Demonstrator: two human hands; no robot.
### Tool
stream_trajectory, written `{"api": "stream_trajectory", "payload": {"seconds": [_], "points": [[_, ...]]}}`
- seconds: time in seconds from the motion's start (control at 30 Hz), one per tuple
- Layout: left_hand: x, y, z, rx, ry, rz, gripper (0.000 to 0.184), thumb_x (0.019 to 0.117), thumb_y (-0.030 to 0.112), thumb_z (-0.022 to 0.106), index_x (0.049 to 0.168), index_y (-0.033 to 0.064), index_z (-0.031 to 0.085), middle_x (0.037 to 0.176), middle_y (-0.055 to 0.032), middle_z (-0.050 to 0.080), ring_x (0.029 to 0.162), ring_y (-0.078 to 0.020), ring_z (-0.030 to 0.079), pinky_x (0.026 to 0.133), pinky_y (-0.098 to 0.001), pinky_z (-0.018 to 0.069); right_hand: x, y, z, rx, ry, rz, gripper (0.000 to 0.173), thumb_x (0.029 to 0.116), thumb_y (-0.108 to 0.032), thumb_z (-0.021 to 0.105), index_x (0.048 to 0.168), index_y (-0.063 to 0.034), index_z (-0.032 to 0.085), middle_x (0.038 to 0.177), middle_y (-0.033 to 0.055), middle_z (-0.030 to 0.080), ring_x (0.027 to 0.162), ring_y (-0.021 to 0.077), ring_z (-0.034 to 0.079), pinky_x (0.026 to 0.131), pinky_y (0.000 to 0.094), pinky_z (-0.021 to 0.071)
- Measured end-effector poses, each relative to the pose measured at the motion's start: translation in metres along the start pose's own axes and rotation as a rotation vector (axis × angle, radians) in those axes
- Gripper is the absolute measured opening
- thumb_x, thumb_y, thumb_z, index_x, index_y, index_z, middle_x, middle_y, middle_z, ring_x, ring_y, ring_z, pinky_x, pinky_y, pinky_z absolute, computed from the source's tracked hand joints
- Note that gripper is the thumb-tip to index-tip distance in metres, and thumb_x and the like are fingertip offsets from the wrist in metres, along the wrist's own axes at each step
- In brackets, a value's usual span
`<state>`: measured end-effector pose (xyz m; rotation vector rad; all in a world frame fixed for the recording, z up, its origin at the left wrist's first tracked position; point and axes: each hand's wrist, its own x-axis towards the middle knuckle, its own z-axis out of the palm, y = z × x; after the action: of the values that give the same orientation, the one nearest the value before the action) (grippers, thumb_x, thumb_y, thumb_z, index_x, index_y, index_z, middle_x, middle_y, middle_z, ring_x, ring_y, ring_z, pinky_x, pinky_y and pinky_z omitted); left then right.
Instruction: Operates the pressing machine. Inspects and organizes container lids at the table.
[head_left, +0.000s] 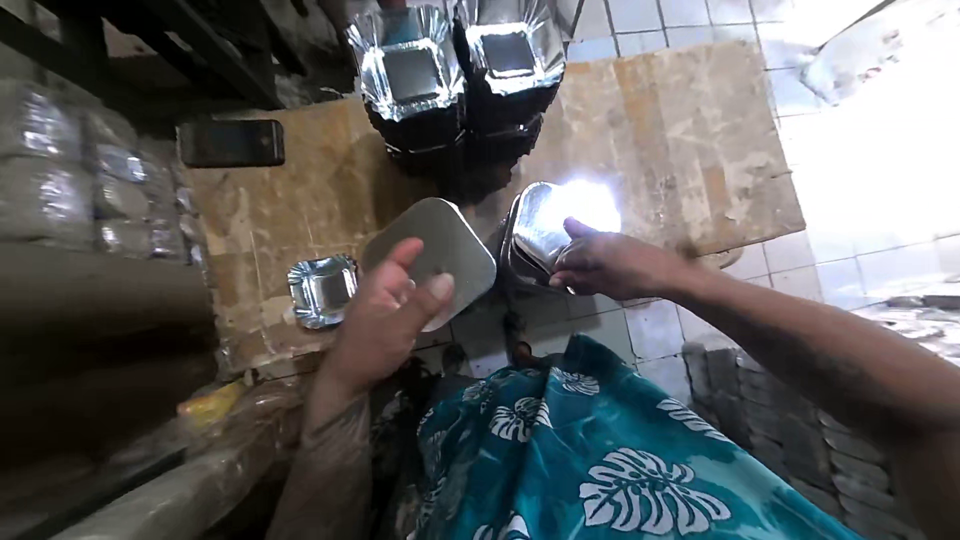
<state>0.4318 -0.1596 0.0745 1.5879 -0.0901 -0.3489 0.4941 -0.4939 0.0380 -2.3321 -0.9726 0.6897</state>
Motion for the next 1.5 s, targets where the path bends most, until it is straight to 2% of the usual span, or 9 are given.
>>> {"api": "stream_trajectory", "payload": {"seconds": [0.37,0.47,0.53,0.6,0.87,1.0,1.23,1.37,1.5], "points": [[0.039,0.003,0.028,0.919,-0.149,-0.182,0.053,0.0973,0.050,0.065,0.133,0.0111,0.061,0.118,-0.0133,0.067,0.104,-0.0303,0.067,0.088,-0.0579,0.0548,0.004,-0.008,0.023,-0.254,0.143,-0.001,0.029,0.0974,-0.029,0.065,0.078,-0.0096,0.074,0.078,0.0045,0.072,0.085,0.0224,0.071,0.114,0.0531,0.0390],[0.056,-0.014,0.038,1.173,-0.243,-0.312,0.064,0.0858,0.050,0.078,0.134,0.0134,0.059,0.109,-0.0149,0.069,0.097,-0.0371,0.069,0.079,-0.0630,0.0553,-0.001,-0.004,0.009,-0.187,0.153,0.017,0.031,0.0988,-0.030,0.059,0.079,-0.0102,0.073,0.075,0.0046,0.069,0.080,0.0227,0.069,0.090,0.0488,0.0545],[0.065,-0.023,0.027,1.159,-0.362,-0.291,0.061,0.0824,0.043,0.082,0.131,0.0153,0.058,0.101,-0.0122,0.069,0.090,-0.0335,0.069,0.075,-0.0590,0.0555,0.000,-0.008,0.011,-0.144,0.242,0.005,0.019,0.0928,-0.025,0.064,0.087,-0.0083,0.073,0.082,0.0067,0.067,0.082,0.0248,0.067,0.075,0.0465,0.0558],[0.073,-0.020,0.008,0.959,-0.540,-0.218,0.043,0.0887,0.038,0.079,0.122,0.0163,0.064,0.099,-0.0071,0.069,0.090,-0.0238,0.067,0.079,-0.0506,0.0563,0.004,-0.018,0.019,-0.126,0.320,-0.015,0.023,0.0883,-0.015,0.068,0.106,-0.0027,0.074,0.100,0.0126,0.073,0.097,0.0314,0.068,0.094,0.0516,0.0528],[0.081,-0.013,-0.012,0.627,-0.747,-0.275,0.036,0.0992,0.027,0.068,0.129,0.0080,0.065,0.106,-0.0090,0.071,0.091,-0.0157,0.067,0.085,-0.0383,0.0562,-0.038,-0.094,-0.067,-0.317,0.515,0.110,0.017,0.0891,-0.019,0.058,0.081,-0.0045,0.063,0.082,0.0115,0.065,0.079,0.0301,0.063,0.063,0.0479,0.0491],[0.082,-0.012,-0.007,0.678,-0.765,-0.191,0.033,0.0997,0.027,0.068,0.125,0.0060,0.068,0.105,-0.0102,0.071,0.094,-0.0178,0.067,0.089,-0.0419,0.0541,-0.021,-0.103,-0.054,-0.263,0.273,0.191,0.015,0.0886,-0.013,0.073,0.100,-0.0049,0.069,0.097,0.0122,0.068,0.096,0.0327,0.065,0.083,0.0523,0.0549],[0.052,-0.022,0.006,0.814,-0.369,-0.092,0.062,0.0913,0.019,0.068,0.150,0.0191,0.049,0.111,-0.0139,0.071,0.098,-0.0325,0.070,0.083,-0.0601,0.0564,-0.079,-0.124,0.047,0.874,0.813,0.021,0.031,0.1009,-0.024,0.063,0.132,-0.0240,0.064,0.118,-0.0094,0.072,0.104,0.0040,0.069,0.091,0.0251,0.0595],[-0.018,0.008,0.016,0.855,0.087,0.281,0.036,0.0929,0.008,0.054,0.127,0.0098,0.066,0.101,-0.0118,0.069,0.087,-0.0274,0.070,0.070,-0.0489,0.0584,-0.091,-0.140,0.127,1.376,0.746,0.191,0.035,0.0984,-0.006,0.056,0.132,-0.0173,0.056,0.111,-0.0037,0.076,0.096,0.0093,0.074,0.085,0.0320,0.0635],[-0.126,0.037,0.031,-0.043,0.467,0.427,0.032,0.0935,0.011,0.058,0.121,0.0193,0.071,0.107,0.0054,0.074,0.095,-0.0025,0.070,0.083,-0.0257,0.0607,-0.074,-0.101,0.085,1.346,0.650,-0.020,0.036,0.0957,-0.015,0.067,0.131,-0.0183,0.061,0.114,-0.0005,0.074,0.099,0.0113,0.073,0.086,0.0327,0.0627]]}}
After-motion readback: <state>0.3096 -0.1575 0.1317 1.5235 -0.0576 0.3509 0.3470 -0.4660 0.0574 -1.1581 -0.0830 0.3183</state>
